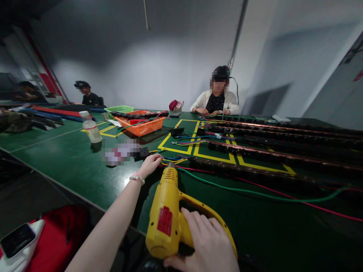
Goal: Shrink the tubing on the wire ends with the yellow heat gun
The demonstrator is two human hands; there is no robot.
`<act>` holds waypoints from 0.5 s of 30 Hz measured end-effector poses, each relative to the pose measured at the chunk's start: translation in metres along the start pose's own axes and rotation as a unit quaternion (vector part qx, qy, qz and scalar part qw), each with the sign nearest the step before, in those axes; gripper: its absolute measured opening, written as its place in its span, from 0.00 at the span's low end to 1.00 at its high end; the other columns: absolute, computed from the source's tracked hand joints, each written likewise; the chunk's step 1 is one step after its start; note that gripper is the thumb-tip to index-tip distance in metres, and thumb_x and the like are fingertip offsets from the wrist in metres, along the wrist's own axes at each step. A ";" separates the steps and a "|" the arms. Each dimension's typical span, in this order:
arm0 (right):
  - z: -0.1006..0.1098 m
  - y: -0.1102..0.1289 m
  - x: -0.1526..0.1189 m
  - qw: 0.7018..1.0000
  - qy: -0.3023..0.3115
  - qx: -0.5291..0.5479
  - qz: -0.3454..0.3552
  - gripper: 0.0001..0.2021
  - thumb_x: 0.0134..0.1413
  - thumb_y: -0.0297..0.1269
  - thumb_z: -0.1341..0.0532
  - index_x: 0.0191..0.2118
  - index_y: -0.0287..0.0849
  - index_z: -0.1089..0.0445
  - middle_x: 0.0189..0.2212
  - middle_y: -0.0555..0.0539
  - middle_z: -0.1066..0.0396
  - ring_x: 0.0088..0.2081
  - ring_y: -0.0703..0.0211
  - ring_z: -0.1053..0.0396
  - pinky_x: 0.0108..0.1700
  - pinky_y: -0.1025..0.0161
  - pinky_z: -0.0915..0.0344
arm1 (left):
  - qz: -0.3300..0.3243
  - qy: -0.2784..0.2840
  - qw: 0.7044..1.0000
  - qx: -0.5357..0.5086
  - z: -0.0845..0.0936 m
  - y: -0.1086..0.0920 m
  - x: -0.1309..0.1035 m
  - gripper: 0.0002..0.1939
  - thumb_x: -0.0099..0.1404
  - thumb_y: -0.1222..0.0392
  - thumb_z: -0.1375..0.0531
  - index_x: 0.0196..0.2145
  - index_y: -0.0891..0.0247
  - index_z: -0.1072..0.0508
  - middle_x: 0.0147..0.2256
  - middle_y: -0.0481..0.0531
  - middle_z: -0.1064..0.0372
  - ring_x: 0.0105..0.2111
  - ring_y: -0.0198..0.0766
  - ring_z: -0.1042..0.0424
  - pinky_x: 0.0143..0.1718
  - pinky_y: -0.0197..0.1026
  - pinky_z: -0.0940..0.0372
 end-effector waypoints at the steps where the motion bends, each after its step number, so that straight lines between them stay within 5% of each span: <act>1: 0.003 -0.002 0.000 1.000 -0.002 -0.007 0.006 0.43 0.43 0.75 0.54 0.44 0.39 0.29 0.34 0.49 0.25 0.34 0.57 0.28 0.38 0.58 0.38 | 0.001 -0.001 1.000 0.000 0.000 0.000 0.000 0.17 0.60 0.53 0.51 0.32 0.64 0.26 0.30 0.52 0.28 0.32 0.41 0.30 0.36 0.39 0.37; 8: 0.026 -0.011 -0.003 0.995 -0.045 -0.065 0.066 0.38 0.48 0.71 0.52 0.43 0.37 0.31 0.32 0.48 0.24 0.31 0.59 0.28 0.34 0.60 0.38 | -0.003 -0.012 1.000 -0.013 0.003 -0.001 -0.001 0.15 0.61 0.53 0.49 0.32 0.64 0.26 0.28 0.51 0.29 0.30 0.39 0.31 0.33 0.38 0.37; 15: 0.027 -0.040 -0.026 0.992 -0.004 -0.102 0.078 0.32 0.52 0.62 0.46 0.50 0.38 0.36 0.37 0.47 0.25 0.36 0.59 0.28 0.38 0.63 0.36 | -0.008 -0.014 0.999 -0.039 0.002 -0.001 0.001 0.12 0.60 0.57 0.49 0.34 0.64 0.28 0.32 0.51 0.28 0.33 0.39 0.30 0.37 0.38 0.37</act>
Point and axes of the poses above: each hand's wrist, its own x-axis towards the middle knuckle, its own z-axis out of the back of the hand, y = z × x, the point moved 10 cm from there along x, towards the middle knuckle
